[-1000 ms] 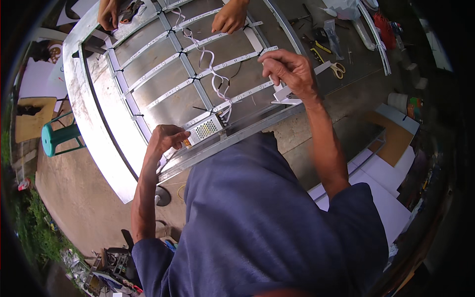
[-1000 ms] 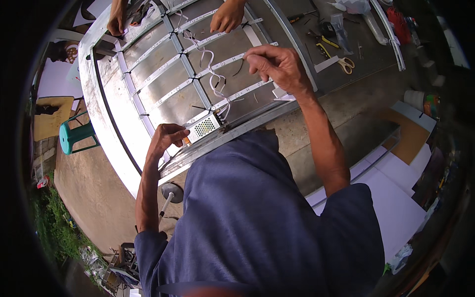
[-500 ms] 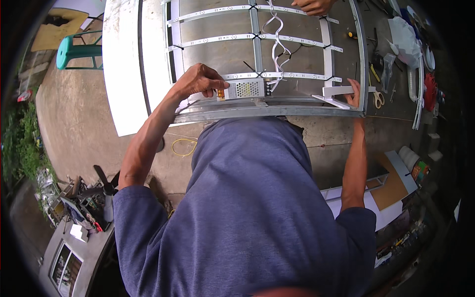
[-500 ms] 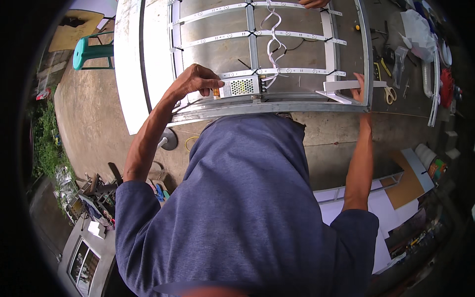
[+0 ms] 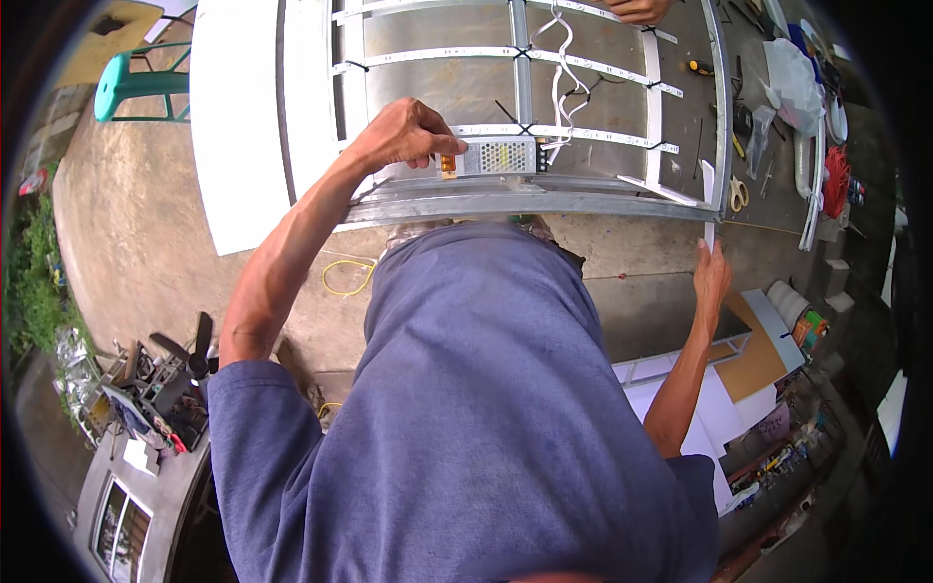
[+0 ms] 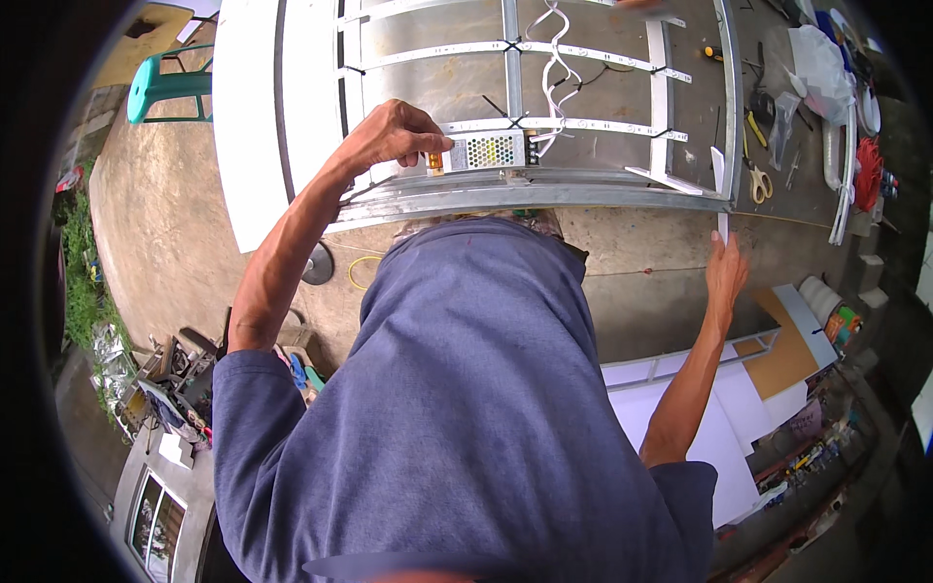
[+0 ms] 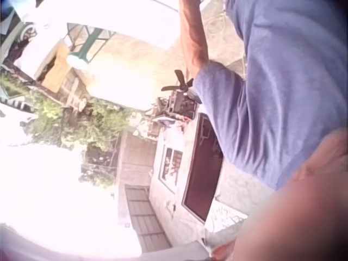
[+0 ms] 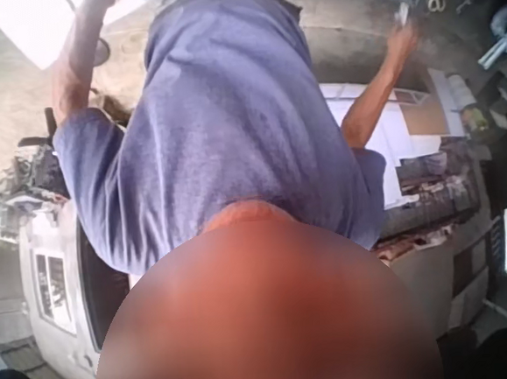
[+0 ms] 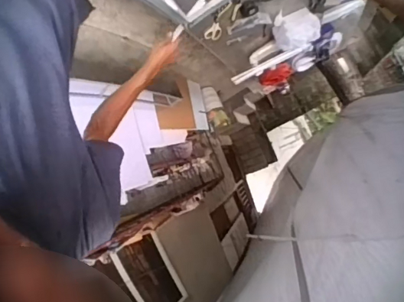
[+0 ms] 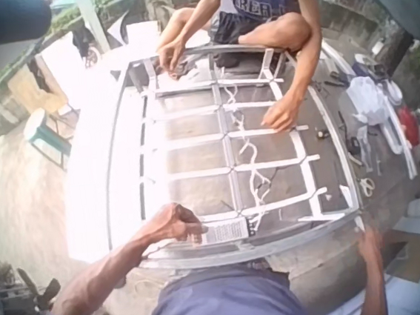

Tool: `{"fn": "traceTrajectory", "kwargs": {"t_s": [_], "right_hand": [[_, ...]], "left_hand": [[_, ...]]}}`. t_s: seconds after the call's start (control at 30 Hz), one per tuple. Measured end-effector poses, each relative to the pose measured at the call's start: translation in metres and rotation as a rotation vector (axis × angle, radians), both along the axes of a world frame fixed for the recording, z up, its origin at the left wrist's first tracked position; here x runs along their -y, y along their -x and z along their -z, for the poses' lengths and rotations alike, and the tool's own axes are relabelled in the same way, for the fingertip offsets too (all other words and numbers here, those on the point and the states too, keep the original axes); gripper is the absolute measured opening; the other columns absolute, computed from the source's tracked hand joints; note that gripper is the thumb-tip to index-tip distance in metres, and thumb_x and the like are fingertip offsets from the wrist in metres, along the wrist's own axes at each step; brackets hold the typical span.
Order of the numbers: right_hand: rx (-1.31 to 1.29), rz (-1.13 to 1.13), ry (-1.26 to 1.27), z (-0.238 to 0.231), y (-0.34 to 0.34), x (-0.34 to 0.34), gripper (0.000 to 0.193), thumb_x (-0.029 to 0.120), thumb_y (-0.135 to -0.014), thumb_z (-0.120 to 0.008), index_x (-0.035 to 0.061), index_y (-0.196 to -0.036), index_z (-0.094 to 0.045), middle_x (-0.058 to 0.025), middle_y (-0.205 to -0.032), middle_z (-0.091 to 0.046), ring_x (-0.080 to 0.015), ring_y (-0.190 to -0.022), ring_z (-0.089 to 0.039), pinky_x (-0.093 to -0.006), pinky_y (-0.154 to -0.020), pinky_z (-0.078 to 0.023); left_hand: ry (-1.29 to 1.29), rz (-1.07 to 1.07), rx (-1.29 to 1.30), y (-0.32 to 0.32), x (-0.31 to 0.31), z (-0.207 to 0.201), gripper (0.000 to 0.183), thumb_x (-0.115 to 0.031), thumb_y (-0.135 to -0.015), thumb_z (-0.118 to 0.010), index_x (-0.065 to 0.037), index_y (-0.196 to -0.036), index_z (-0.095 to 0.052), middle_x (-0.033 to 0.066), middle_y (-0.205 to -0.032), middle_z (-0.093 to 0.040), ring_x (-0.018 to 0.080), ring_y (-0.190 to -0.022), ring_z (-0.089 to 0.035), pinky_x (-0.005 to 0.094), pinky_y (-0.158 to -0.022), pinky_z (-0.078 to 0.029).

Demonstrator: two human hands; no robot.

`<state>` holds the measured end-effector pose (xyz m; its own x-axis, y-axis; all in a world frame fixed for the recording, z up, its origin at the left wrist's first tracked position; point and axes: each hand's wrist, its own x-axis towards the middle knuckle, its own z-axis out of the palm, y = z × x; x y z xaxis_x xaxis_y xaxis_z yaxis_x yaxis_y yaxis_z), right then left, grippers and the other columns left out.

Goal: The person assembles a power supply and LED strips into a metal frame by wiring them together with electrical wire, using scissors and pliers to cut and connect the wires.

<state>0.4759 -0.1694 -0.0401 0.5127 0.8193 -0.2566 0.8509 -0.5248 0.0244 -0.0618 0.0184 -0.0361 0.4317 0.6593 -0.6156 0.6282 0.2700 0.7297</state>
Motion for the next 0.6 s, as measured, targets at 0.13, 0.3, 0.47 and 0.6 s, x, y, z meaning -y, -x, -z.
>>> {"fn": "traceTrajectory", "kwargs": {"t_s": [0.13, 0.3, 0.47, 0.6], "right_hand": [[-0.272, 0.043, 0.171, -0.014, 0.023, 0.058, 0.034, 0.038, -0.098, -0.058, 0.0055, -0.102, -0.067, -0.0160, -0.083, -0.070, -0.0335, -0.080, -0.065, -0.0452, -0.073, -0.048], [-0.717, 0.157, 0.401, 0.006, 0.059, 0.133, 0.028, 0.028, -0.095, -0.061, 0.0007, -0.098, -0.068, -0.0077, -0.081, -0.070, -0.0176, -0.082, -0.065, -0.0370, -0.078, -0.048], [-0.947, 0.279, 0.390, 0.010, 0.142, 0.132, 0.025, 0.023, -0.100, -0.056, 0.0040, -0.115, -0.060, -0.0082, -0.082, -0.068, -0.0166, -0.071, -0.065, -0.0293, -0.063, -0.048], [-0.917, -0.010, 0.197, -0.004, 0.214, 0.094, 0.030, 0.023, -0.096, -0.063, 0.0045, -0.119, -0.058, -0.0119, -0.082, -0.066, -0.0220, -0.075, -0.067, -0.0343, -0.067, -0.050]], "left_hand": [[-0.036, -0.019, 0.005, 0.000, 0.004, -0.008, 0.037, -0.034, -0.077, -0.079, 0.000, -0.091, -0.078, 0.0111, -0.071, -0.072, 0.0117, -0.053, -0.058, 0.0265, -0.049, -0.048], [-0.063, -0.004, 0.026, 0.001, 0.003, -0.005, 0.039, -0.036, -0.079, -0.078, 0.001, -0.093, -0.078, 0.0118, -0.071, -0.072, 0.0125, -0.053, -0.059, 0.0270, -0.049, -0.048], [-0.041, 0.038, 0.019, 0.003, 0.001, -0.002, 0.045, -0.041, -0.080, -0.079, 0.002, -0.096, -0.077, 0.0130, -0.073, -0.071, 0.0134, -0.055, -0.060, 0.0280, -0.049, -0.049], [-0.043, 0.022, 0.029, 0.009, 0.002, 0.001, 0.050, -0.044, -0.079, -0.081, 0.003, -0.097, -0.076, 0.0139, -0.073, -0.071, 0.0144, -0.056, -0.061, 0.0279, -0.050, -0.051]]}}
